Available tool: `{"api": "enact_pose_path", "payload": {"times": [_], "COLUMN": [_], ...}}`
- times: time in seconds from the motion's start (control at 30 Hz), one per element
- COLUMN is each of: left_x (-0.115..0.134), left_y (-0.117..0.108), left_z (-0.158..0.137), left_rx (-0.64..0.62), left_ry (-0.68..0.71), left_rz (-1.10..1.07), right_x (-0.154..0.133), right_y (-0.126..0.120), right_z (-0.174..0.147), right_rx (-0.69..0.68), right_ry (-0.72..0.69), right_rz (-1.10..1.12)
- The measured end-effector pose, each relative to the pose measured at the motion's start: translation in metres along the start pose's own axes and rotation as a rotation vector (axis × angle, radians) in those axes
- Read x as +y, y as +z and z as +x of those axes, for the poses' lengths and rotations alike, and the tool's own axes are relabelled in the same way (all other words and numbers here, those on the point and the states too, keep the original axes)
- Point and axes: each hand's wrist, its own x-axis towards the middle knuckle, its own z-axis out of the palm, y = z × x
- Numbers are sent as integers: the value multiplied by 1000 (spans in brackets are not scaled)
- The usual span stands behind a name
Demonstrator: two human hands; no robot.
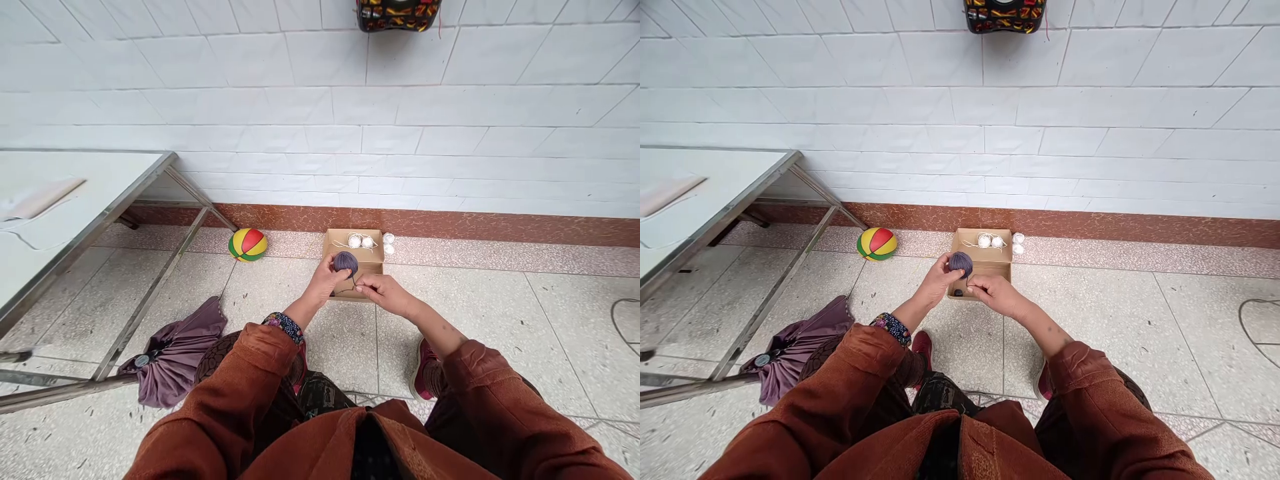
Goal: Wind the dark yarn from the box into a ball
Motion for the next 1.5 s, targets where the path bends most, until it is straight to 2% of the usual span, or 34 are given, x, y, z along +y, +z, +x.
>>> {"api": "enact_pose_path", "payload": {"times": [0.1,0.23,0.37,0.47,0.53,0.6,0.77,0.87,0.97,1.03,1.17,1.3,1.37,1.5], "left_x": [-3,-11,-10,-2,2,4,2,-1,-5,-7,-8,-2,3,9], "left_y": [3,6,9,11,13,14,12,9,8,7,7,7,8,8], "left_z": [-2,-5,-10,-15,-17,-17,-9,-5,-3,-4,-10,-20,-22,-17], "left_rx": [-41,-220,-469,-574,-542,-454,-229,-94,-4,-29,-247,-479,-486,-360], "left_ry": [48,72,19,-13,-46,-82,-128,-130,-94,-53,-21,-34,-36,-80], "left_rz": [177,267,158,-27,-135,-226,-336,-269,-66,65,209,13,-133,-306], "right_x": [-11,-9,7,19,25,28,24,12,-3,-12,-14,4,14,24], "right_y": [-11,-24,-25,-16,-6,4,15,12,4,-4,-17,-17,-10,6], "right_z": [-2,-1,3,3,2,-1,-7,-8,-7,-6,3,11,13,9], "right_rx": [58,252,394,369,329,288,155,65,36,87,268,371,347,240], "right_ry": [-33,-37,48,164,218,238,192,93,6,-6,43,143,211,272], "right_rz": [57,77,37,20,49,74,-7,-29,4,38,85,95,98,40]}}
